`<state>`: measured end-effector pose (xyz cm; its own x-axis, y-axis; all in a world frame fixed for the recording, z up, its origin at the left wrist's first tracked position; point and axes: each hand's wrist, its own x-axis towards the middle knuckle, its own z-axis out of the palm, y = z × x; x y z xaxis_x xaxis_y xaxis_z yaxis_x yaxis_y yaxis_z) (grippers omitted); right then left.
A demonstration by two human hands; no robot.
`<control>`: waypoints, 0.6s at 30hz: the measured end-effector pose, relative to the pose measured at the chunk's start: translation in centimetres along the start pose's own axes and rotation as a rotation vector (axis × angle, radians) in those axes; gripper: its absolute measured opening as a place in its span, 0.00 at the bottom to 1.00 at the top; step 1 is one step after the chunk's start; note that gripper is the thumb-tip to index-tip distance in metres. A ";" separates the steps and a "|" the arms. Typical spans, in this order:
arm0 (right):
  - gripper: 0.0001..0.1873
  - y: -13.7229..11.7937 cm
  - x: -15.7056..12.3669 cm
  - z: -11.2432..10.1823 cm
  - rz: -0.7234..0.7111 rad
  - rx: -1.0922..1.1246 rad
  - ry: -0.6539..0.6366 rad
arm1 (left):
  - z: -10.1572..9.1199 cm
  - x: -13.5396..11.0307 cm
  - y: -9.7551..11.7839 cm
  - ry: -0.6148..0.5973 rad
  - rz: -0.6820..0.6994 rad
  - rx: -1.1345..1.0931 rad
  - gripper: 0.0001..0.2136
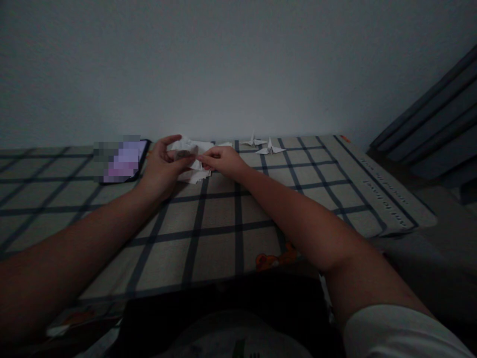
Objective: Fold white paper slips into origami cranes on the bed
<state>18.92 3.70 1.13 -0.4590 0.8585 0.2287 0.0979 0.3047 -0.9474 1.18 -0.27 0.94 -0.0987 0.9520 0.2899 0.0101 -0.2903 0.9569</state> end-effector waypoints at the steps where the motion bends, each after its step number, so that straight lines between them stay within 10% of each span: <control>1: 0.14 0.0 0.0 0.0 0.001 -0.001 -0.005 | 0.0 0.0 0.0 -0.002 0.004 0.001 0.32; 18: 0.11 -0.6 -0.2 0.0 0.034 -0.026 -0.058 | -0.2 0.2 -0.5 0.028 0.030 0.010 0.31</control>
<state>18.90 3.37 1.64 -0.5056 0.8433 0.1822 0.1369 0.2869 -0.9481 1.00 0.05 0.50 -0.1258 0.9397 0.3180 0.0232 -0.3177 0.9479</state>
